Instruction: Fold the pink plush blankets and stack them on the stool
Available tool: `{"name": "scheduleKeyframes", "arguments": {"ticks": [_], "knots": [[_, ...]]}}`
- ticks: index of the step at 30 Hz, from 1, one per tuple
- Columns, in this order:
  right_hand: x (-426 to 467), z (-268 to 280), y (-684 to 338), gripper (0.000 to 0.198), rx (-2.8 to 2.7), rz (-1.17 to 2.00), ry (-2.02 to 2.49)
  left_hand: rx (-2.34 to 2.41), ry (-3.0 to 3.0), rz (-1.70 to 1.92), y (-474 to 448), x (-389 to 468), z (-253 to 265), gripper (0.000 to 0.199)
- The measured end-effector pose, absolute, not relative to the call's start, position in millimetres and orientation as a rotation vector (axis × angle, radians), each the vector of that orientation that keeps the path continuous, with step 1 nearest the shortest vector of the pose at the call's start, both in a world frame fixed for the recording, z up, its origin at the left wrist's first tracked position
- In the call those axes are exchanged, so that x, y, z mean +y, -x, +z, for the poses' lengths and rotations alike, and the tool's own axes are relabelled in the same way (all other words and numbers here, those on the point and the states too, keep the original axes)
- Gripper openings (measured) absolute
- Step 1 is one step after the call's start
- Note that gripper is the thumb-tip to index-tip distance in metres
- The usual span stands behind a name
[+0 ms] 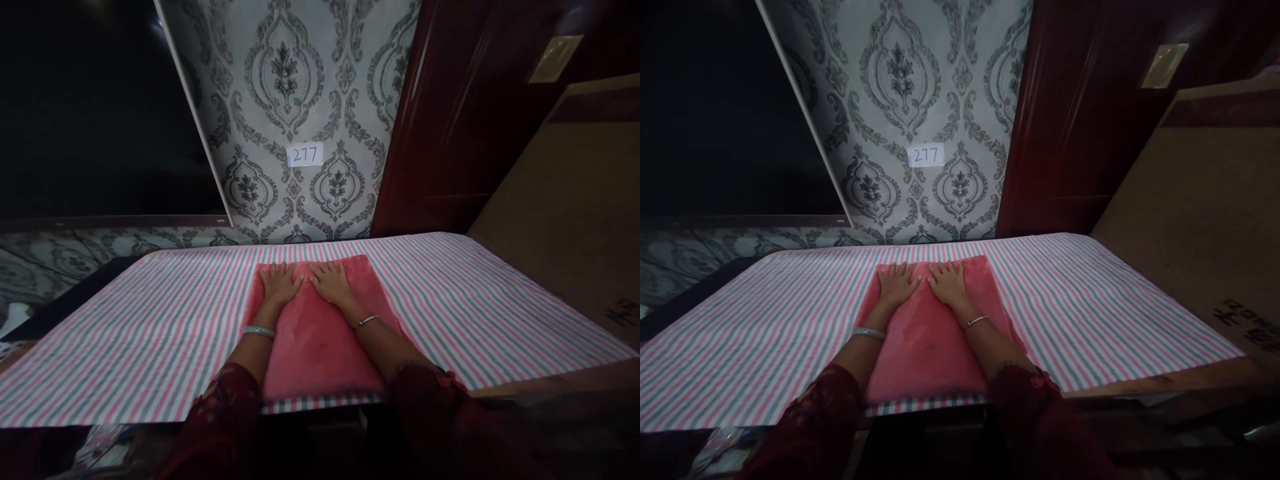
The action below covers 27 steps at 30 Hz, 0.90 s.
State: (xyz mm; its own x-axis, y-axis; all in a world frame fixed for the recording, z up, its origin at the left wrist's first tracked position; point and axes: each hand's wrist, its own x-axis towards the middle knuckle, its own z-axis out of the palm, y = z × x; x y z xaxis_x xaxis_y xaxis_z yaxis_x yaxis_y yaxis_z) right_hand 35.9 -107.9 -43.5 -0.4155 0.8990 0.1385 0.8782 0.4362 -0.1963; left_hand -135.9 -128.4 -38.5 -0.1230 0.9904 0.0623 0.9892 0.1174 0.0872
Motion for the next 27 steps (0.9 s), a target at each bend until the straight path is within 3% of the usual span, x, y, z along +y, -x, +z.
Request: {"name": "scheduleKeyframes", "arguments": {"ticks": [11, 20, 27], "knots": [[-101.3, -22.6, -67.3, 0.055, -2.426, 0.173, 1.714, 2.342, -2.08, 0.173, 135.4, -129.0, -34.2, 0.067], [-102.9, -51.6, -90.0, 0.056, -2.262, 0.061, 1.769, 2.31, -2.109, 0.177, 134.1, -130.3, -29.2, 0.066], [-96.8, -46.4, -95.4, 0.055, -2.196, 0.3, 1.697, 2.368, -1.958, 0.294, 164.8, -146.3, -16.2, 0.06]]}}
